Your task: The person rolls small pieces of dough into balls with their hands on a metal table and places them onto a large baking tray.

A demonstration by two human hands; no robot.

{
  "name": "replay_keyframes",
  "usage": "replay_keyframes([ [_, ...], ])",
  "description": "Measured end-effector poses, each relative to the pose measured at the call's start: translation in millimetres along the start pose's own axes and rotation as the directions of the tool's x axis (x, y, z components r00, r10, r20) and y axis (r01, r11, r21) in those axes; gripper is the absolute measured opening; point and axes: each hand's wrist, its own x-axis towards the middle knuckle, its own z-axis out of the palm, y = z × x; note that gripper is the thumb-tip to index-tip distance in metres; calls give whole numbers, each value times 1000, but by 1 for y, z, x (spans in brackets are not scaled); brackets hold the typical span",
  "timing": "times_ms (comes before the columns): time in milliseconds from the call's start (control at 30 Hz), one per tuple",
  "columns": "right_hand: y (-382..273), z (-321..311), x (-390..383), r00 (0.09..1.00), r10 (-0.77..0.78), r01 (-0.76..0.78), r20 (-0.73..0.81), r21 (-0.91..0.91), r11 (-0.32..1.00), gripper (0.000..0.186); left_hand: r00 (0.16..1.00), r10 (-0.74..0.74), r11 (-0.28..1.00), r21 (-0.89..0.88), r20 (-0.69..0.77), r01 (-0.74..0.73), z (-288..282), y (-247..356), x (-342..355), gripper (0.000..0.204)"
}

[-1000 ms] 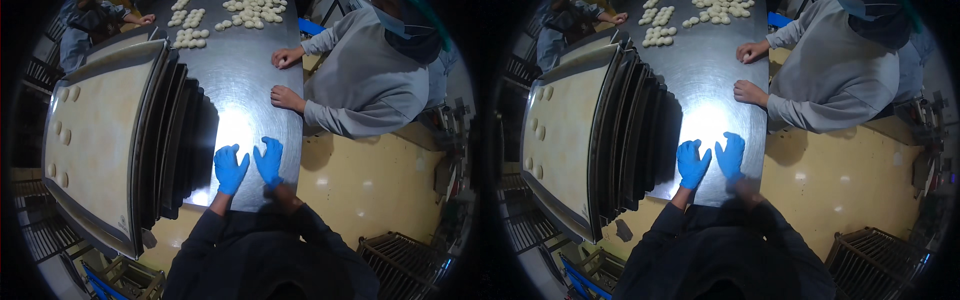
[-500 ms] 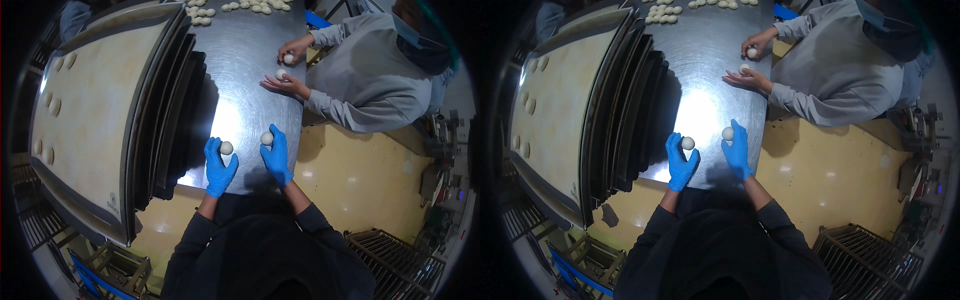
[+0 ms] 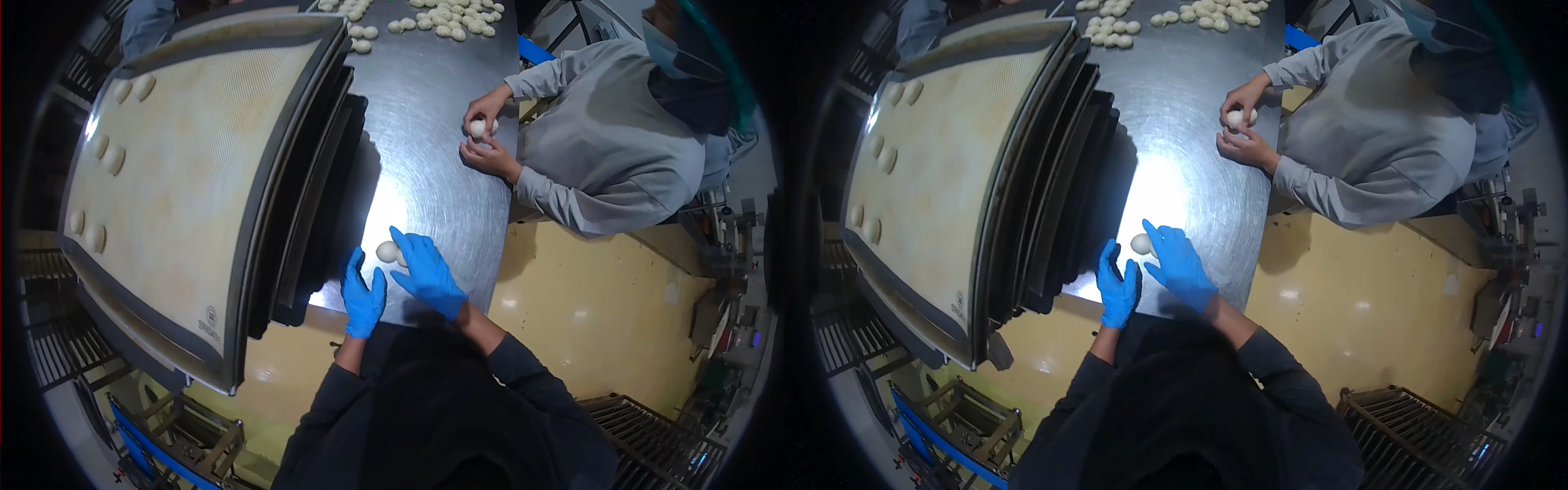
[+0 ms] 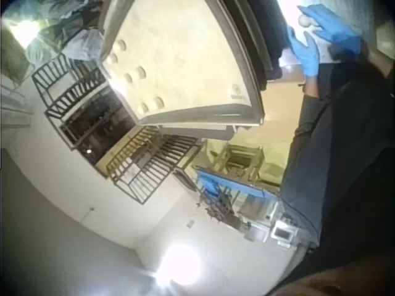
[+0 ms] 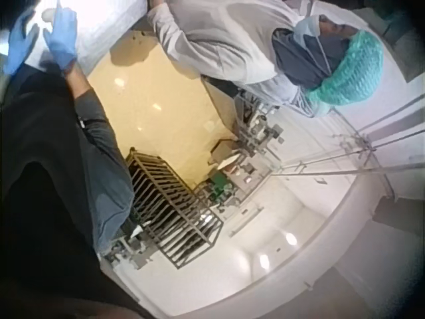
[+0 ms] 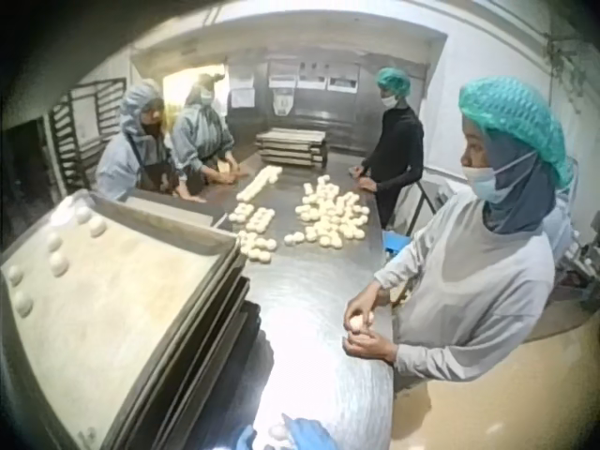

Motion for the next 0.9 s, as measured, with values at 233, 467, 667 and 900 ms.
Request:
replay_keyframes([
  [233, 20, 26, 20, 919, -42, 172, 393, -301, 938, 39, 1000, 2, 1000, 28, 17, -3, 5, 7, 4, 55],
  [467, 51, -14, 70, 952, 100, -158, 289, 187, 970, 30, 1000, 12, 999, 43, 11, -13, 5, 6, 5, 46],
  [667, 40, -104, 209, 963, 39, 41, -268, 287, 957, 42, 998, 56, 995, 84, -5, -56, 7, 2, 4, 42],
  [900, 27, -135, 382, 859, 115, -21, -499, 191, 981, 86, 999, 34, 997, 75, -13, -33, 6, 12, 5, 42],
])
